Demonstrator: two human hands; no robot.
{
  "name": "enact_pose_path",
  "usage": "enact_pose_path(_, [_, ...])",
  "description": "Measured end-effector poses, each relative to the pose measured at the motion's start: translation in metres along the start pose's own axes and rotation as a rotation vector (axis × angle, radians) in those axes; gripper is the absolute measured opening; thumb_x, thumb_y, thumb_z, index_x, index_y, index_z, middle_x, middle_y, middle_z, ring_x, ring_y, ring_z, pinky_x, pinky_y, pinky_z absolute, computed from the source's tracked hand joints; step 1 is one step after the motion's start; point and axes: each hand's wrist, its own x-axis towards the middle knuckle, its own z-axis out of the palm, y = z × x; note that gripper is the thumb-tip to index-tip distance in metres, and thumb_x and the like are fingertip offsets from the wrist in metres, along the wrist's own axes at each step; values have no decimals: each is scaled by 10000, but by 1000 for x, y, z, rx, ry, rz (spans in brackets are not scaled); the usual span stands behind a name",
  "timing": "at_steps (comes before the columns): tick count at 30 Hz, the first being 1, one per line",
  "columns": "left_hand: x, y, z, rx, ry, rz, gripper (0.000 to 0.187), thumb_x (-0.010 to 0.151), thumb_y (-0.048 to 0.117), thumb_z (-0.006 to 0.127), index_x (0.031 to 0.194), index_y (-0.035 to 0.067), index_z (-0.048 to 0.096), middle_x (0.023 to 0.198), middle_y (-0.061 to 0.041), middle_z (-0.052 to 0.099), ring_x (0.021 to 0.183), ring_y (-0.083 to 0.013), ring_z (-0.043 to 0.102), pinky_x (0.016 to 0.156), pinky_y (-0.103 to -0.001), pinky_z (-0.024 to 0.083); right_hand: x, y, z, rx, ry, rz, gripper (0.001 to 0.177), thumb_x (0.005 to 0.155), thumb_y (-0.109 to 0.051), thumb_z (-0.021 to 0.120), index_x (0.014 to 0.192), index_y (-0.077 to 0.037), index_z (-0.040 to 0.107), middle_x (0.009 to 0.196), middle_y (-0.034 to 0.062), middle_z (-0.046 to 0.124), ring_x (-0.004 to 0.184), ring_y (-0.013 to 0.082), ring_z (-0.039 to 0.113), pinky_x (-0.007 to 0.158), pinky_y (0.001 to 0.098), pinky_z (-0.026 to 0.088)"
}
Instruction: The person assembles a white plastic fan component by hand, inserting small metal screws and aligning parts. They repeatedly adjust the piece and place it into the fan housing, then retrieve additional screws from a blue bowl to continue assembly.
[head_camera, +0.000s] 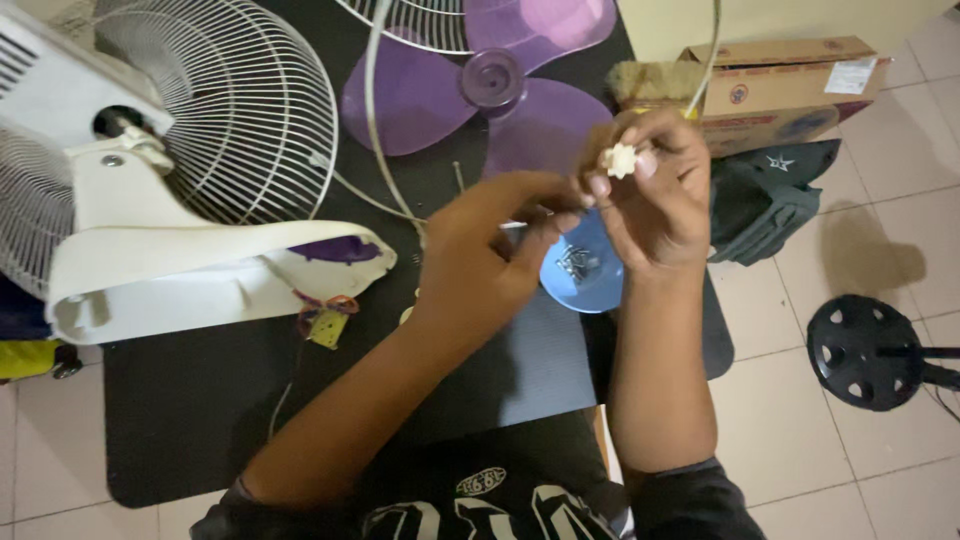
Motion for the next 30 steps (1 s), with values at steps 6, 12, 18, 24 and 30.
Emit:
enact_pose_path(6, [-8, 3, -28, -160, 116, 61, 196, 981, 29, 744, 1176, 48, 730, 1032, -36, 792, 928, -94, 784, 690, -210, 602, -4, 26, 19, -4, -53, 119, 177, 1021, -103, 732, 1075, 32, 630, 921, 141, 619, 820, 193, 591, 709, 287, 494])
enact_pose_path(12, [-9, -17, -46, 1, 179, 276, 220, 909, 14, 807, 1112, 58, 736, 935, -54, 763, 736, -117, 704, 593, -230, 471, -6, 44, 27, 11, -17, 202, 179, 1003, -103, 732, 1092, 18, 634, 952, 148, 638, 842, 187, 610, 724, 276, 492])
enact_pose_path(18, [-17, -31, -55, 132, 215, 429, 222, 963, 41, 795, 1167, 84, 718, 1063, -59, 729, 848, -159, 736, 705, -252, 590, -16, 58, 34, 25, -5, 276, 177, 981, -68, 744, 1089, 19, 633, 984, 127, 635, 871, 188, 627, 768, 311, 543])
enact_pose_path(24, [-30, -29, -56, 219, 228, 446, 236, 970, 35, 787, 1187, 104, 724, 1079, -55, 719, 915, -177, 741, 725, -260, 607, -22, 58, 40, 23, -34, 258, 163, 1000, -76, 745, 1097, -4, 635, 960, 119, 634, 832, 179, 621, 777, 302, 523])
enact_pose_path(30, [-32, -28, -58, 226, 245, 555, 314, 942, 97, 848, 1214, 80, 692, 1086, -32, 698, 922, -161, 721, 739, -261, 598, -26, 62, 44, 24, -67, 242, 170, 996, -108, 757, 1087, -17, 645, 959, 115, 636, 905, 189, 606, 754, 282, 503])
